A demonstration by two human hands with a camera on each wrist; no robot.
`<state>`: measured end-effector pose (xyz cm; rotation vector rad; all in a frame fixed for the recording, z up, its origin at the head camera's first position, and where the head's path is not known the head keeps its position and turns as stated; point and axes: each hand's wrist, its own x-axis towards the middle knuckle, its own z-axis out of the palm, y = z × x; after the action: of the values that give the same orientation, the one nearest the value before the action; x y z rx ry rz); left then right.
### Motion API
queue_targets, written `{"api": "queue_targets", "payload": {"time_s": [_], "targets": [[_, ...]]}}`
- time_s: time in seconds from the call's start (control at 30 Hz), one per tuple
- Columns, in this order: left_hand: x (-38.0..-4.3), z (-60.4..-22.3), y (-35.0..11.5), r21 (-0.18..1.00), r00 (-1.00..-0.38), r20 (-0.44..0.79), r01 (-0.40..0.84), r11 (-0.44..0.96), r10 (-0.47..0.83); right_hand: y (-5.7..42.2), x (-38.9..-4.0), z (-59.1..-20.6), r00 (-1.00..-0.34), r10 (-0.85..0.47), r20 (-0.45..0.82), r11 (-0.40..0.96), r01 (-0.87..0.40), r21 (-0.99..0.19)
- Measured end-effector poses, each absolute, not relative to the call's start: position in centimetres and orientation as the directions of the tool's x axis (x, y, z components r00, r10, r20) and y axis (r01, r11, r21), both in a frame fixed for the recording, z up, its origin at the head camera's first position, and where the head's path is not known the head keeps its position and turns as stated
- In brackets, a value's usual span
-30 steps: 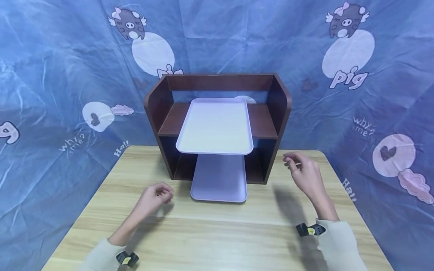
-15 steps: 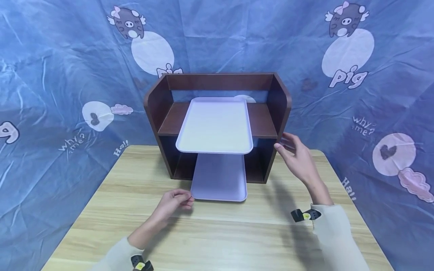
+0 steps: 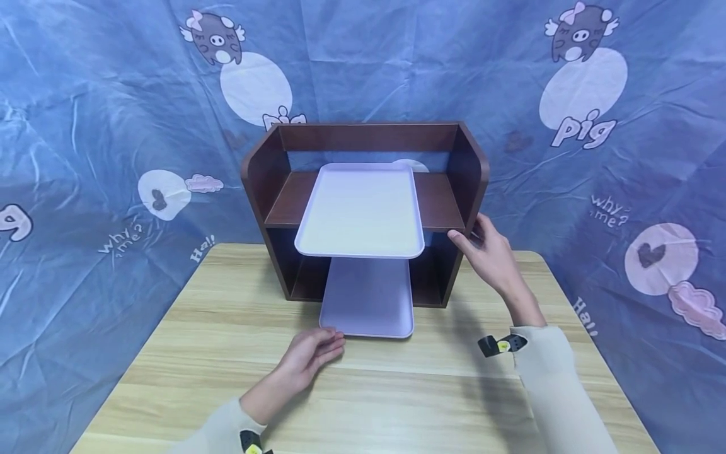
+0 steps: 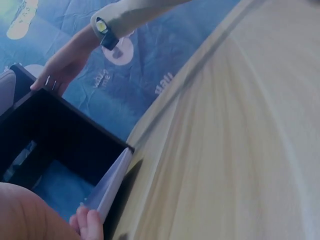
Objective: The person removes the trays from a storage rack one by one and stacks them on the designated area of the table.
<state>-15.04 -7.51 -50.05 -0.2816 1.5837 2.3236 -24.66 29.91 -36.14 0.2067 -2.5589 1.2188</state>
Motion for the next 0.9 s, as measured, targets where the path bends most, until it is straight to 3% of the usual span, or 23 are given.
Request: {"api": "queue_targets", "payload": {"time_s": [0.53, 0.9], "targets": [[-15.1, -51.6, -5.0, 0.781, -0.900, -0.394, -0.435, -0.449, 0.186, 29.3, -25.1, -35.8, -0.952, 0.017, 0.305, 0.655, -0.220, -0.723], [-16.0, -52.9, -3.7, 0.685, -0.907, -0.381, -0.407, -0.604, 0.179, 29.0, -25.2, -36.0, -0.945, 0.060, 0.320, 0.665, -0.201, -0.719]]}}
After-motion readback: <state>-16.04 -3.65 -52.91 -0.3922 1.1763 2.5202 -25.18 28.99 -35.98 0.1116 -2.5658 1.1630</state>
